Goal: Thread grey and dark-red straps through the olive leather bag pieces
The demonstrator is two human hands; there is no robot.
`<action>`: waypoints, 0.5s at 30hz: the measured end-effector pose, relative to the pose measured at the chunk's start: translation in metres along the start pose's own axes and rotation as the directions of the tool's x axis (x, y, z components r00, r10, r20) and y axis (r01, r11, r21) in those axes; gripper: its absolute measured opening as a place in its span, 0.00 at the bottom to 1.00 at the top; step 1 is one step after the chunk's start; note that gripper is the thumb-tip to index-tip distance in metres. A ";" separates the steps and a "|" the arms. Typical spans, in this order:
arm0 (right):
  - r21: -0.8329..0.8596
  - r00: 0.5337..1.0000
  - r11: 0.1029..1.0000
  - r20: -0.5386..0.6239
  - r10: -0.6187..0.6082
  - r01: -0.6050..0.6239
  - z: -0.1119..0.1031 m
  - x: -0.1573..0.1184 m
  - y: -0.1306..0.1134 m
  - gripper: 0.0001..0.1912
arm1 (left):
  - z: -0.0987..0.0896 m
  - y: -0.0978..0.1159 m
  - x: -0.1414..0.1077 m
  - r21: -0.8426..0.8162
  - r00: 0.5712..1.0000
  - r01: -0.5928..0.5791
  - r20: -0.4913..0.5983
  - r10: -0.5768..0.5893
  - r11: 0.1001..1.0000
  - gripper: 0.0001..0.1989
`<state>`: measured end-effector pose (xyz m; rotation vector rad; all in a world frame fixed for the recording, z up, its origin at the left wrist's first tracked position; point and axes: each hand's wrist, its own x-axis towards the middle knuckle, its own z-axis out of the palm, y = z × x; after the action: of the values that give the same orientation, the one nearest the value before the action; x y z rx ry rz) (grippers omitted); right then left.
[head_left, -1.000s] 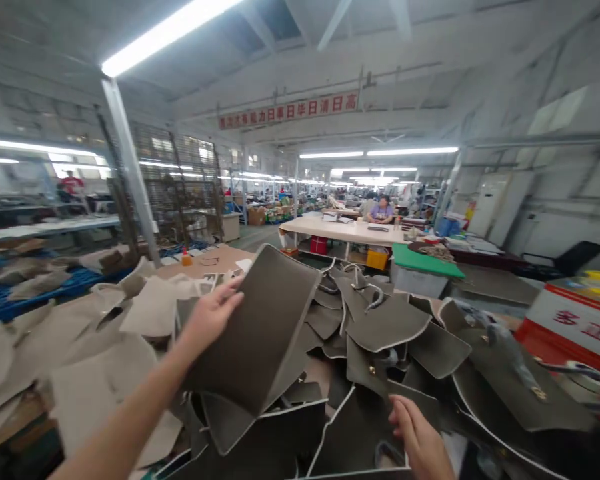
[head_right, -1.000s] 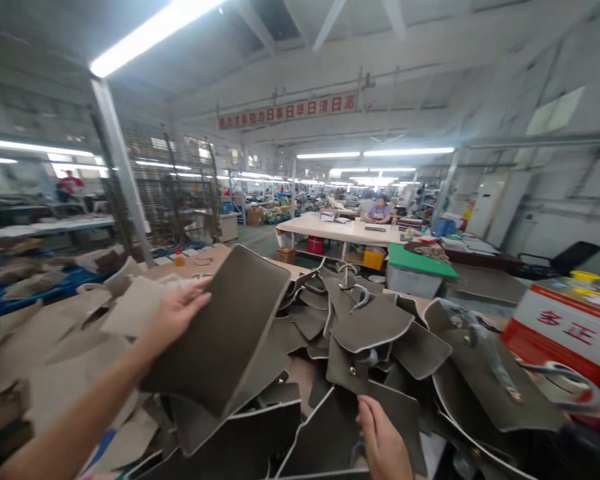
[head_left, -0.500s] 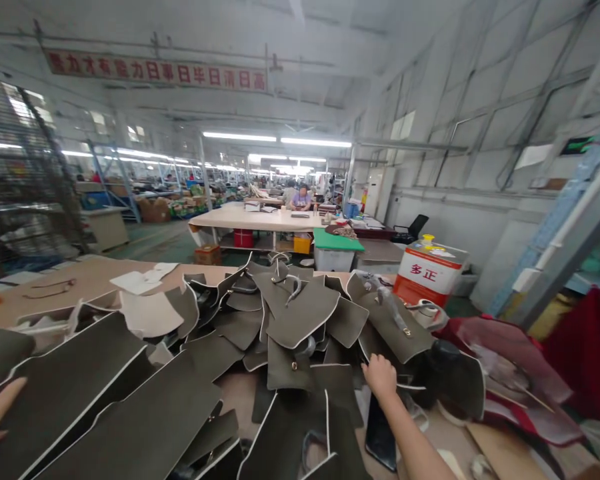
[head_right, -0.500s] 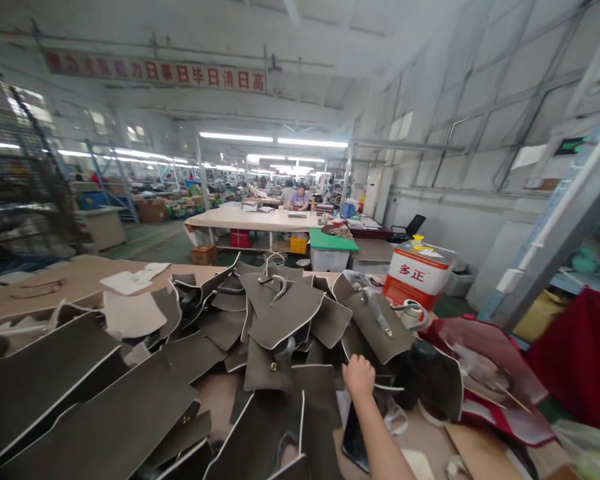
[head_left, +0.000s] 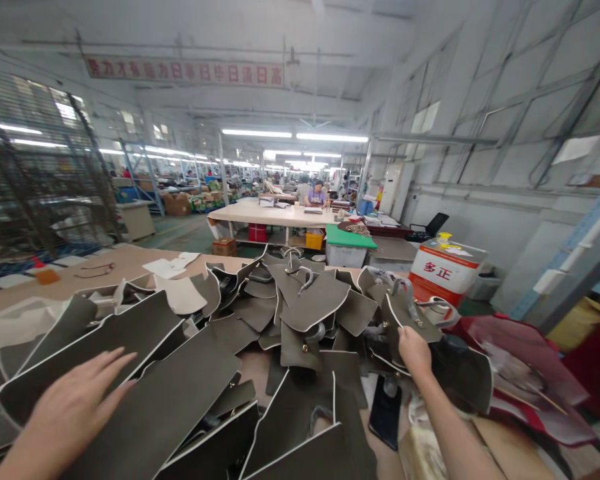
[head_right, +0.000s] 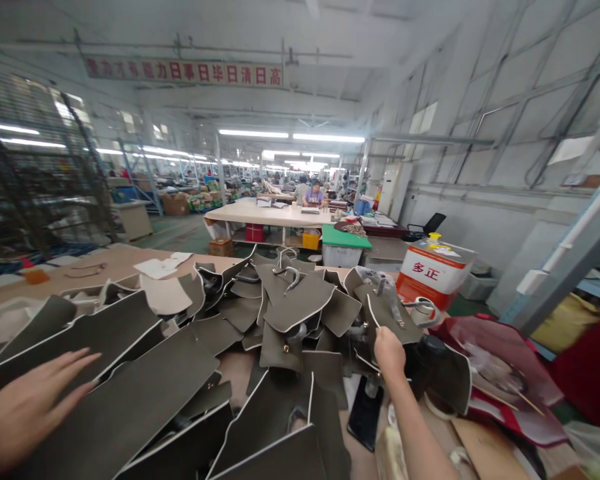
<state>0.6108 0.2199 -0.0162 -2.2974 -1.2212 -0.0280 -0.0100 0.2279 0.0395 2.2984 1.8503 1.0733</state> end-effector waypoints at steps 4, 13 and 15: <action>0.202 0.994 0.974 -0.048 -0.099 0.107 -0.022 -0.064 -0.018 0.21 | 0.030 0.089 -0.033 -0.395 0.904 0.323 0.396 -0.158 0.860 0.21; 0.284 0.556 0.479 -0.403 -0.727 0.831 -0.006 -0.251 -0.065 0.17 | 0.061 0.191 -0.081 -0.548 0.562 0.825 0.774 0.291 -0.136 0.35; 0.280 0.445 0.357 -0.392 -0.805 0.891 0.013 -0.279 -0.069 0.17 | 0.060 0.191 -0.087 -0.527 0.562 0.827 0.780 0.276 -0.194 0.32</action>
<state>0.3899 0.0430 -0.0688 -0.9875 -1.9486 -0.3017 0.1791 0.1183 0.0270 0.7194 0.5273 0.6752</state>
